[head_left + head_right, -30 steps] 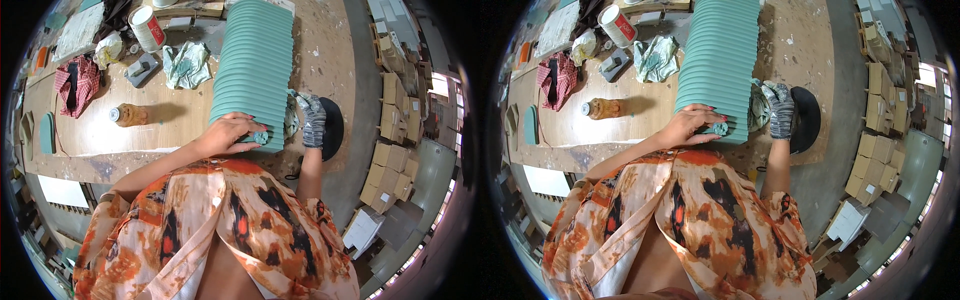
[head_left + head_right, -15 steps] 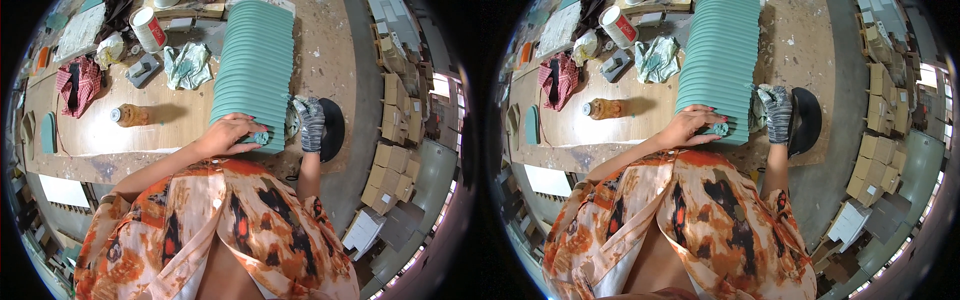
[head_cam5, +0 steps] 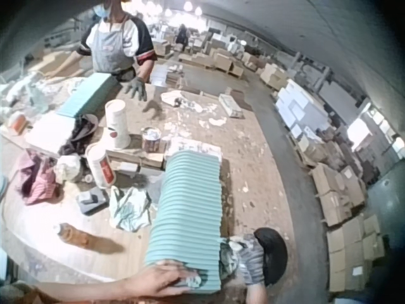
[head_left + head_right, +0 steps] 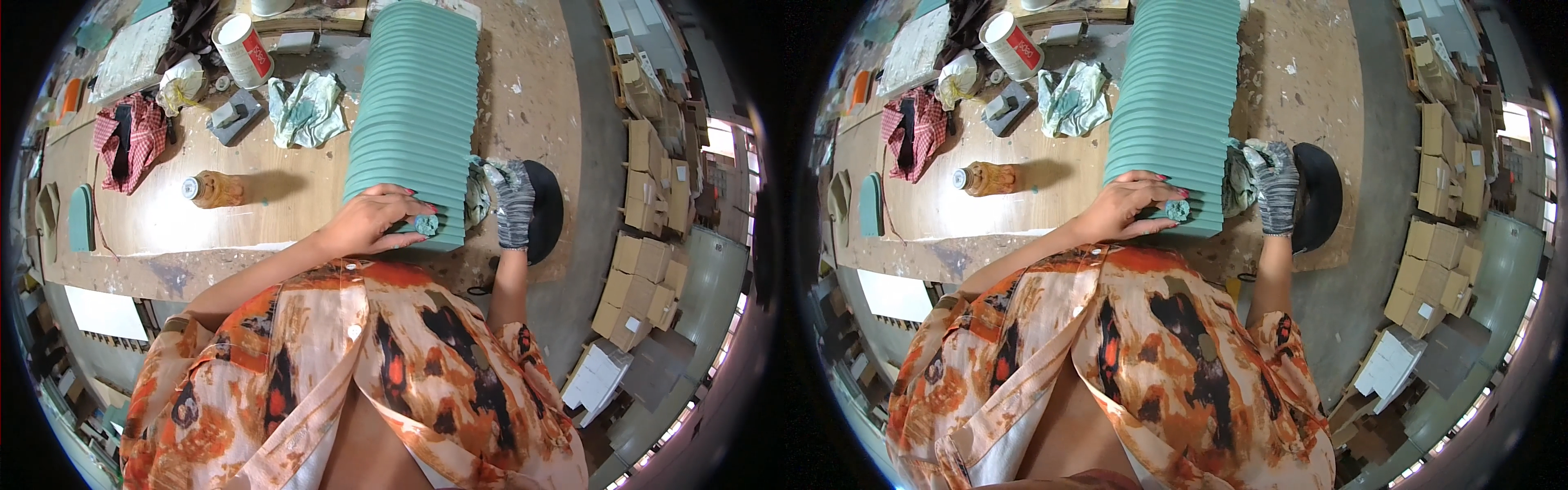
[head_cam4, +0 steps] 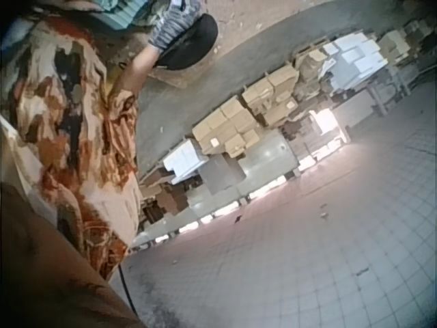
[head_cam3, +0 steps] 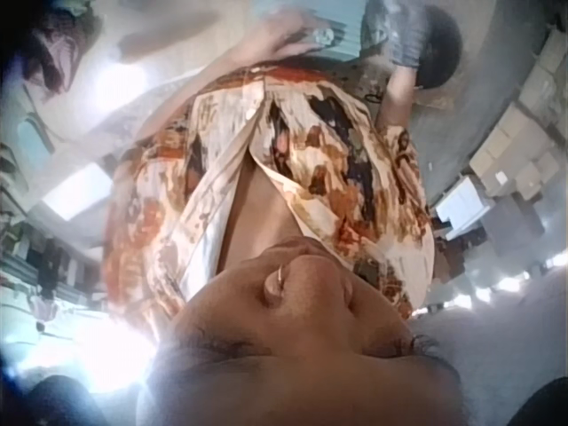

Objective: The person wipes a green ridged foam object with a cloth and a bottle of liquid, then picks up a small circular item and uses a tool to clean it.

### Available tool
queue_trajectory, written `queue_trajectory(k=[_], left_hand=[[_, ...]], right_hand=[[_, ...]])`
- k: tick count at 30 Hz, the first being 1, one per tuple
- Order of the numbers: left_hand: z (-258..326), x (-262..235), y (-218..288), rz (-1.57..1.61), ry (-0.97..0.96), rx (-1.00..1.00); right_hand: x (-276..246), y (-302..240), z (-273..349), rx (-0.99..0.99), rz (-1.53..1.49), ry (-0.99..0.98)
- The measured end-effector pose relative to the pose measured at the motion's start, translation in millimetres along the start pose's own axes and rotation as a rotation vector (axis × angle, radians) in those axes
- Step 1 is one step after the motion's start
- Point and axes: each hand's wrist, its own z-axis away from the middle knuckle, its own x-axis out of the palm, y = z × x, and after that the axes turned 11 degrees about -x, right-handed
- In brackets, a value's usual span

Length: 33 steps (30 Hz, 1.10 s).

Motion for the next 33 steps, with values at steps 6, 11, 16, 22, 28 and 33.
queue_trajectory(k=[6,11,16,22,28,33], left_hand=[[2.1,-1.1,0.0,0.003,-0.002,-0.014],[-0.7,-3.6,3.7,-0.008,-0.015,-0.008],[0.2,-3.1,2.5,-0.002,-0.026,-0.016],[0.9,-1.9,0.4,-0.006,-0.022,-0.007],[-0.1,-2.8,0.9,0.003,-0.001,0.000],[1.3,-3.1,0.8,-0.029,-0.019,-0.023]], right_hand=[[-29.7,-8.8,-6.5,0.148,0.109,-0.136],[-26.1,-38.6,-18.2,0.087,0.001,-0.198],[-21.9,-22.3,-25.3,-0.118,0.075,-0.303],[-16.1,-24.5,-29.2,0.034,-0.120,-0.214],[-12.8,-20.4,-36.4,-0.039,-0.064,-0.220],[-12.5,-28.5,-43.4,-0.192,0.020,-0.243]])
